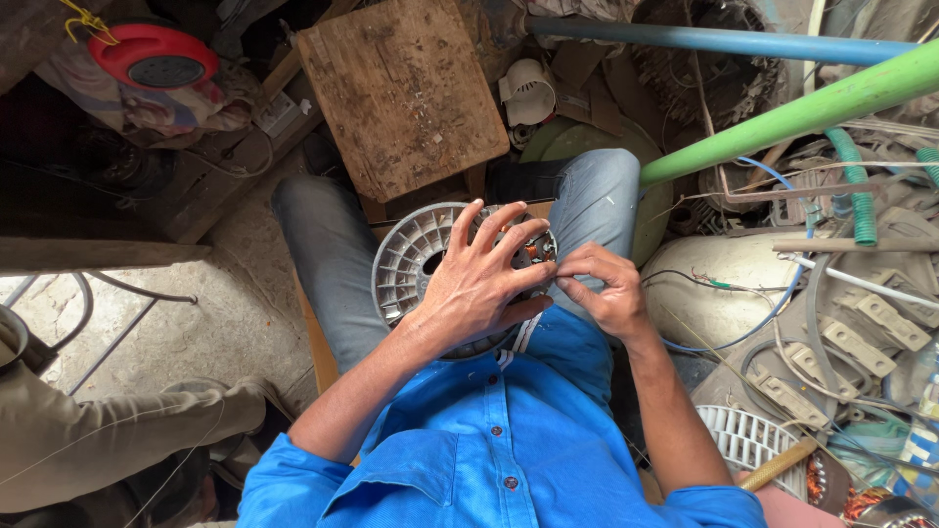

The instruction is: The person sits on the floor and winds copper wire by hand into the slots of a motor stator. They repeatedly pull wire from a nearby spool, thread it through the stator slots, and adjust the placement to form coils.

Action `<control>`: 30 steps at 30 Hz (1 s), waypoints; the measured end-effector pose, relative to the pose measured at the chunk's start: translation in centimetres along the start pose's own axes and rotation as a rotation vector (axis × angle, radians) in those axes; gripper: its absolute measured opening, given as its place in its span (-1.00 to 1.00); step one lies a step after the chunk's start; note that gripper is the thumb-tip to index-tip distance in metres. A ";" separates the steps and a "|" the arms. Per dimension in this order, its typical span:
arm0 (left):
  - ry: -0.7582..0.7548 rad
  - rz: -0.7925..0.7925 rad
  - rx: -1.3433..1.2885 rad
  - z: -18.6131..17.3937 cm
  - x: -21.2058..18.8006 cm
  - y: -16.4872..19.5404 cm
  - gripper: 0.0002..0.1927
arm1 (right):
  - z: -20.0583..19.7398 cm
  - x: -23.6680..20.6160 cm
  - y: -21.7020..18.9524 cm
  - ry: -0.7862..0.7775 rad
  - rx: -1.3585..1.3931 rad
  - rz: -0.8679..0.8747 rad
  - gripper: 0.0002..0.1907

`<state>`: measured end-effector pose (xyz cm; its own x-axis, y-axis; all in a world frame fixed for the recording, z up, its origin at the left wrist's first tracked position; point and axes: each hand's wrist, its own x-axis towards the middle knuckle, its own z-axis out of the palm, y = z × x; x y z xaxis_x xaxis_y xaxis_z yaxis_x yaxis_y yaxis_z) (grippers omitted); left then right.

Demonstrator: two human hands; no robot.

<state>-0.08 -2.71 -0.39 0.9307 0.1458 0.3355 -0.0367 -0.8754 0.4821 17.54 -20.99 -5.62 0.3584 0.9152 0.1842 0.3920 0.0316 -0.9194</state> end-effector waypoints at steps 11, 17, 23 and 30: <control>0.024 0.013 0.008 -0.4 -0.2 0.1 -0.55 | 2.1 1.3 2.7 -0.137 0.201 0.267 -0.79; 0.053 -0.015 -0.025 -0.7 -0.1 -0.3 -0.42 | 1.6 2.9 2.8 -0.075 0.086 0.177 -0.78; 0.033 -0.020 -0.050 -0.7 -0.2 -0.4 -0.41 | 0.2 3.1 1.2 -0.056 0.204 0.282 -0.91; 0.031 -0.020 -0.054 -0.7 -0.4 -0.5 -0.41 | 0.0 3.6 1.3 -0.051 0.366 0.331 -0.88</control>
<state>-0.66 -1.98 -0.16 0.9195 0.1783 0.3502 -0.0385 -0.8461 0.5316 19.33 -17.67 -6.17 0.3683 0.9180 -0.1472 -0.0624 -0.1336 -0.9891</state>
